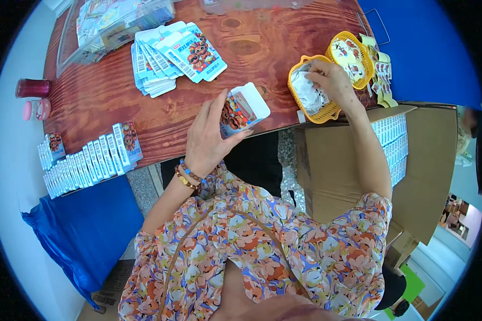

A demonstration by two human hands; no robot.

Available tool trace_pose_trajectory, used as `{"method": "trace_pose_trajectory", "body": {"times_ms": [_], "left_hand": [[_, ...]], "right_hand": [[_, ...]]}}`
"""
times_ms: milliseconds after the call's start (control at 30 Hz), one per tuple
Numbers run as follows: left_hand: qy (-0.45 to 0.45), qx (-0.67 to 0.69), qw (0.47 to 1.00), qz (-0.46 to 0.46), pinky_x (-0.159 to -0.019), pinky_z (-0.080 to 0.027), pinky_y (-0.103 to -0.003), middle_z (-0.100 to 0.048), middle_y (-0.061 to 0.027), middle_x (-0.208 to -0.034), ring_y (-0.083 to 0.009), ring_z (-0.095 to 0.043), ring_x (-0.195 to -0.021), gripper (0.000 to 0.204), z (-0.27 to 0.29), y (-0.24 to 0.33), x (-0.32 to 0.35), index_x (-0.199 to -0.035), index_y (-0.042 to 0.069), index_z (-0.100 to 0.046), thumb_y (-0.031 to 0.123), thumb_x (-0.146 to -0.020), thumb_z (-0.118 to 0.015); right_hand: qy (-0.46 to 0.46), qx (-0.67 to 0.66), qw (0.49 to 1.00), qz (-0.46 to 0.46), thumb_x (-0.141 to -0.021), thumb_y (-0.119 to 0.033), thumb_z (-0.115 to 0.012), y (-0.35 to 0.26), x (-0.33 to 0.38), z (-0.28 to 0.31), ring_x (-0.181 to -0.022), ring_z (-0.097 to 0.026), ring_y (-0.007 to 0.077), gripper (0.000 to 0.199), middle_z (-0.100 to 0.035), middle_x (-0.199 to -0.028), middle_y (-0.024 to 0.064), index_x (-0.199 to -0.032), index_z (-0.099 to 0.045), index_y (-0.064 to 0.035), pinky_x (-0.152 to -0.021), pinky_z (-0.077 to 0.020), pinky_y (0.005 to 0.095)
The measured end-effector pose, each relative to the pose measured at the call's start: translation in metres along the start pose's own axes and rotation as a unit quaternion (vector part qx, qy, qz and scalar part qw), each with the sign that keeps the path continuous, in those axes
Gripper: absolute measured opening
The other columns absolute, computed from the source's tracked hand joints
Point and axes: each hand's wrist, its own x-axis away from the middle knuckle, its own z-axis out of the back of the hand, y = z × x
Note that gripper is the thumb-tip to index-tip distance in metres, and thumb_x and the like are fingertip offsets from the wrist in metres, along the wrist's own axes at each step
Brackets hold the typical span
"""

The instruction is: Packaging small toys into individual boxes and organizing them.

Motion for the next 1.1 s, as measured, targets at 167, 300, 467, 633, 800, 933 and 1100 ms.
{"method": "trace_pose_trajectory", "body": {"times_ms": [167, 300, 467, 633, 800, 933, 1100], "left_hand": [[0.007, -0.005, 1.0, -0.011, -0.085, -0.054, -0.044, -0.059, -0.0179, -0.12, -0.0364, -0.063, -0.106, 0.088, -0.002, 0.001, -0.006, -0.143, 0.003, -0.045, 0.03, -0.071, -0.087], [-0.003, 0.002, 1.0, -0.015, -0.085, -0.054, -0.045, -0.059, -0.0177, -0.12, -0.0362, -0.063, -0.106, 0.088, -0.007, 0.002, -0.006, -0.144, 0.004, -0.045, 0.031, -0.071, -0.087], [-0.004, 0.0, 1.0, -0.014, -0.086, -0.054, -0.045, -0.059, -0.0173, -0.12, -0.0357, -0.063, -0.107, 0.089, -0.008, 0.001, -0.007, -0.144, 0.004, -0.044, 0.03, -0.071, -0.087], [0.007, -0.028, 0.999, -0.042, -0.086, -0.055, -0.043, -0.058, -0.0162, -0.123, -0.0344, -0.061, -0.109, 0.091, -0.012, 0.006, -0.016, -0.146, 0.006, -0.043, 0.029, -0.07, -0.087], [0.012, -0.053, 0.997, -0.053, -0.081, -0.056, -0.042, -0.058, -0.015, -0.118, -0.0331, -0.062, -0.105, 0.09, -0.02, 0.015, -0.028, -0.145, 0.006, -0.043, 0.029, -0.069, -0.087], [0.021, -0.063, 0.995, -0.078, -0.076, -0.056, -0.041, -0.058, -0.0139, -0.111, -0.0321, -0.062, -0.099, 0.089, -0.024, 0.023, -0.034, -0.143, 0.005, -0.044, 0.032, -0.069, -0.087], [0.039, -0.079, 0.994, -0.072, -0.074, -0.056, -0.041, -0.057, -0.0136, -0.11, -0.0312, -0.063, -0.097, 0.089, -0.027, 0.021, -0.032, -0.143, 0.005, -0.044, 0.034, -0.07, -0.086]], "right_hand": [[-0.014, -0.113, 0.993, -0.018, -0.094, -0.016, -0.068, -0.005, 0.009, 0.02, -0.066, -0.065, 0.0066, 0.015, -0.063, -0.075, -0.0017, -0.088, -0.065, -0.0024, -0.054, -0.0442, 0.0206], [-0.076, -0.173, 0.982, -0.032, -0.094, -0.013, -0.068, 0.001, 0.012, 0.023, -0.065, -0.066, 0.0048, 0.011, -0.063, -0.076, -0.0022, -0.089, -0.062, -0.0045, -0.052, -0.0437, 0.0174], [-0.032, -0.21, 0.977, -0.032, -0.093, -0.011, -0.069, -0.003, 0.013, 0.023, -0.061, -0.063, 0.0035, 0.01, -0.063, -0.075, -0.0023, -0.089, -0.063, -0.004, -0.05, -0.0401, 0.0161], [-0.011, -0.314, 0.949, -0.01, -0.092, -0.009, -0.07, -0.013, 0.019, 0.031, -0.055, -0.053, 0.0009, 0.011, -0.064, -0.075, -0.0029, -0.1, -0.069, -0.0019, -0.048, -0.0352, 0.0166], [-0.021, -0.309, 0.95, 0.039, -0.092, -0.009, -0.07, -0.052, 0.039, 0.028, -0.056, -0.052, -0.0005, 0.009, -0.064, -0.075, -0.0038, -0.099, -0.071, -0.003, -0.047, -0.0364, 0.016], [0.003, -0.244, 0.968, 0.061, -0.092, -0.01, -0.071, -0.086, 0.053, 0.015, -0.057, -0.052, 0.0001, 0.008, -0.065, -0.071, -0.0021, -0.093, -0.071, -0.0019, -0.046, -0.0387, 0.0183], [0.102, -0.035, 0.976, 0.188, -0.091, -0.007, -0.071, -0.097, 0.057, 0.002, -0.06, -0.056, 0.0051, 0.008, -0.067, -0.074, 0.0013, -0.096, -0.069, -0.0012, -0.053, -0.0443, 0.0228]]}}
